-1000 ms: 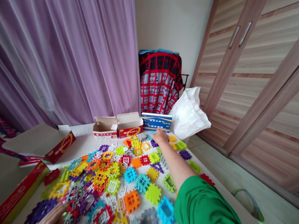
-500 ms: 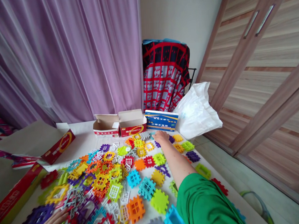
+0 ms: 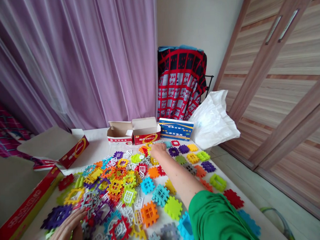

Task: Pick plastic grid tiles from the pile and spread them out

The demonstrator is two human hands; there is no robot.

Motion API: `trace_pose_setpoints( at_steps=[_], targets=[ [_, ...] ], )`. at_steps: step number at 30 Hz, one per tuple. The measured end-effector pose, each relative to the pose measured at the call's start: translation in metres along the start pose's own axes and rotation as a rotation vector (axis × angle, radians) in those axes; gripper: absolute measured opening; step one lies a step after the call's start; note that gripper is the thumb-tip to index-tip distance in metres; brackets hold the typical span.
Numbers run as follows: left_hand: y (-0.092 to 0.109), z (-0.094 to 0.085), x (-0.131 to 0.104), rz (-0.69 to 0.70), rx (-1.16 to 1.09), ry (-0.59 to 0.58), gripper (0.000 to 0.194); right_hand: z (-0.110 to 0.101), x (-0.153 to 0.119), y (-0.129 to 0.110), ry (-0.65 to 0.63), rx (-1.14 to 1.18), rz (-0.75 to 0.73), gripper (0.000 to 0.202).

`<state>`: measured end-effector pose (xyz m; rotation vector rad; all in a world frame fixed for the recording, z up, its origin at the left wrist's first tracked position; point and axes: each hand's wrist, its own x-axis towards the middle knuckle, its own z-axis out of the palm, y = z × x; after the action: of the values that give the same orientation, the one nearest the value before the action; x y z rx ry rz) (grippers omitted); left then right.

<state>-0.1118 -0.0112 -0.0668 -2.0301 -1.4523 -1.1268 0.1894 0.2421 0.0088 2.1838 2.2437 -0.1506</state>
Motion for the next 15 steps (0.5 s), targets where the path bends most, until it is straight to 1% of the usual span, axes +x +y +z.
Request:
trace_pose_setpoints(
  at_steps=[2, 5, 9, 12, 15],
  targets=[
    [0.002, 0.001, 0.000, -0.008, 0.001, 0.019, 0.023, 0.006, -0.001, -0.013, -0.047, -0.016, -0.001, 0.031],
    [0.004, 0.001, 0.001, -0.011, 0.001, 0.056, 0.022, 0.010, -0.003, -0.022, -0.088, -0.013, -0.040, 0.033],
    [0.006, 0.000, 0.003, -0.021, -0.009, 0.057, 0.021, 0.008, 0.004, -0.020, -0.086, 0.021, -0.104, 0.034],
    [0.005, 0.000, 0.001, -0.025, -0.004, 0.056, 0.022, 0.008, 0.015, -0.018, -0.073, 0.027, -0.084, 0.039],
    [0.004, 0.001, -0.001, -0.019, 0.006, 0.045, 0.021, 0.015, 0.025, -0.023, -0.089, 0.031, -0.084, 0.042]
  ],
)
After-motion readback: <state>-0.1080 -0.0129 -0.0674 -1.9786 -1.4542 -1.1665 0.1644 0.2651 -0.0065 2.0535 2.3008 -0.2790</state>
